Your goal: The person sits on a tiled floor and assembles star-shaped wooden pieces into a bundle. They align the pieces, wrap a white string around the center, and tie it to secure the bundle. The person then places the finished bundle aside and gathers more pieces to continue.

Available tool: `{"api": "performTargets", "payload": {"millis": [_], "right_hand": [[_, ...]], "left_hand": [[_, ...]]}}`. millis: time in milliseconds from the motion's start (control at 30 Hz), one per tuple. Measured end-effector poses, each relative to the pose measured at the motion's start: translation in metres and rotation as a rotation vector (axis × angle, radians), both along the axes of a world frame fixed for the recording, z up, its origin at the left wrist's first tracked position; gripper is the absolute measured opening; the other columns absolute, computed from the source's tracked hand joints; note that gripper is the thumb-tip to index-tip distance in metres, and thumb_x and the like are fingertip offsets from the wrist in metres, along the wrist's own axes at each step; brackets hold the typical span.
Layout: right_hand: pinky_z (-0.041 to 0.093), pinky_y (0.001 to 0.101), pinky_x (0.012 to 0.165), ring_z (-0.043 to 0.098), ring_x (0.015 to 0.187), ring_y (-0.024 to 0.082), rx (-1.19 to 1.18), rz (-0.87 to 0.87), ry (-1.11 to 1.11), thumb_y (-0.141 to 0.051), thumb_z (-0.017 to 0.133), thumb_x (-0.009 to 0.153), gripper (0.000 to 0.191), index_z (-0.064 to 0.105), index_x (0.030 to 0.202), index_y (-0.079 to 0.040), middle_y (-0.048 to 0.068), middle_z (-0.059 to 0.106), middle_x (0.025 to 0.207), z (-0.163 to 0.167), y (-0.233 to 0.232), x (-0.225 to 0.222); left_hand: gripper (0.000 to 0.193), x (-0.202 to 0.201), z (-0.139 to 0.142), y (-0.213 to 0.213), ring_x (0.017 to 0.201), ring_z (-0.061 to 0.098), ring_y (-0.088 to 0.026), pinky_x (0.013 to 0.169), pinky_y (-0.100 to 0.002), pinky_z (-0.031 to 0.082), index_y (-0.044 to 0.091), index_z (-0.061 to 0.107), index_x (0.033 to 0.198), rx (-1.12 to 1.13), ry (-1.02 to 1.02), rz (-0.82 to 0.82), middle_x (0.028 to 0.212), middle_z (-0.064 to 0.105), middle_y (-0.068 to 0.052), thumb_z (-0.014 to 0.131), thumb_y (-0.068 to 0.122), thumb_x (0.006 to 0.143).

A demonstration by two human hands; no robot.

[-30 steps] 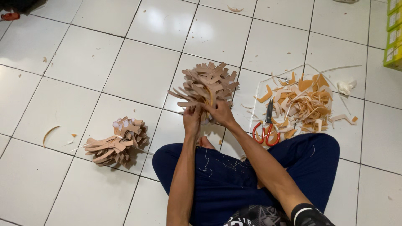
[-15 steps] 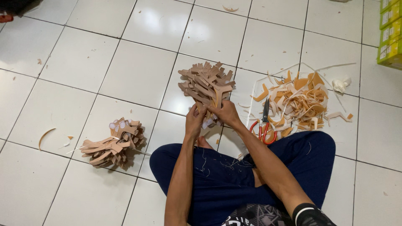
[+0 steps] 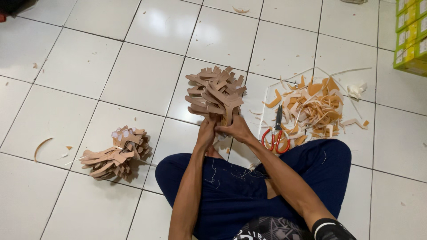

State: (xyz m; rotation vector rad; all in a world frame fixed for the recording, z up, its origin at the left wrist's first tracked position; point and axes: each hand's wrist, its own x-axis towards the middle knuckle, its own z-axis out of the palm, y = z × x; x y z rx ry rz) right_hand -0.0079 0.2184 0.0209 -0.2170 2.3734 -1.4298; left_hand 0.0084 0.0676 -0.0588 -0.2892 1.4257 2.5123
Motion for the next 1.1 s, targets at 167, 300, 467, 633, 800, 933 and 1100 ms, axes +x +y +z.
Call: {"api": "performTargets", "payload": {"millis": [167,300,467,633,800,933,1100], "right_hand": [[0.057,0.0261,0.053,0.068,0.058,0.012,-0.203,-0.015,-0.097,-0.016,0.081,0.077,0.023,0.07,0.093,-0.002,0.006,0.072,0.072,0.008,0.008,-0.013],[0.059,0.0276,0.056,0.069,0.059,0.014,-0.183,-0.222,-0.012,-0.022,0.082,0.088,0.027,0.072,0.096,0.003,0.008,0.074,0.078,0.029,0.017,-0.048],[0.061,0.035,0.07,0.076,0.077,0.021,-0.041,-0.236,0.266,-0.033,0.088,0.074,0.05,0.07,0.105,0.002,0.014,0.078,0.093,0.036,0.011,-0.094],[0.056,0.0508,0.084,0.07,0.093,0.04,0.597,-0.031,0.189,-0.062,0.081,0.074,0.081,0.063,0.122,0.001,0.025,0.071,0.103,-0.008,-0.038,-0.098],[0.042,0.059,0.1,0.056,0.123,0.044,0.865,0.069,0.426,-0.064,0.073,0.076,0.075,0.066,0.122,-0.005,0.03,0.062,0.125,-0.047,-0.059,-0.06],[0.035,0.0692,0.109,0.056,0.124,0.046,0.647,0.075,0.508,-0.053,0.068,0.085,0.073,0.063,0.14,-0.006,0.027,0.06,0.135,-0.057,-0.054,-0.05],[0.039,0.0594,0.104,0.048,0.129,0.05,0.643,0.389,0.471,-0.06,0.076,0.076,0.084,0.061,0.134,-0.002,0.034,0.05,0.143,-0.036,-0.043,-0.045]], "left_hand": [[0.063,-0.005,0.008,0.0,0.077,0.051,-0.01,0.065,-0.023,0.044,-0.003,0.064,0.114,-0.168,0.056,-0.094,0.087,0.057,-0.001,0.046,0.058,0.108],[0.047,-0.017,0.002,-0.008,0.089,0.06,-0.008,0.075,-0.023,0.052,0.0,0.062,0.117,-0.291,0.108,0.155,0.099,0.064,-0.001,0.053,0.045,0.103],[0.048,-0.026,-0.014,-0.019,0.079,0.057,-0.013,0.069,-0.026,0.049,-0.005,0.064,0.119,-0.308,-0.204,0.36,0.096,0.066,-0.008,0.055,0.041,0.105],[0.059,-0.038,-0.013,-0.012,0.081,0.057,-0.008,0.072,-0.022,0.05,-0.002,0.059,0.132,-0.198,-0.111,0.169,0.104,0.066,-0.004,0.051,0.048,0.101],[0.065,-0.044,-0.007,-0.02,0.091,0.063,-0.013,0.079,-0.025,0.05,-0.007,0.063,0.129,-0.211,-0.174,0.088,0.11,0.071,-0.009,0.069,0.048,0.095],[0.062,-0.039,-0.008,-0.017,0.1,0.07,-0.015,0.086,-0.028,0.058,0.005,0.055,0.125,0.069,-0.126,0.233,0.114,0.069,-0.005,0.085,0.031,0.078],[0.051,-0.035,-0.012,-0.021,0.084,0.065,-0.017,0.07,-0.029,0.052,-0.007,0.069,0.119,-0.05,-0.138,0.232,0.104,0.069,-0.01,0.085,0.025,0.082]]}}
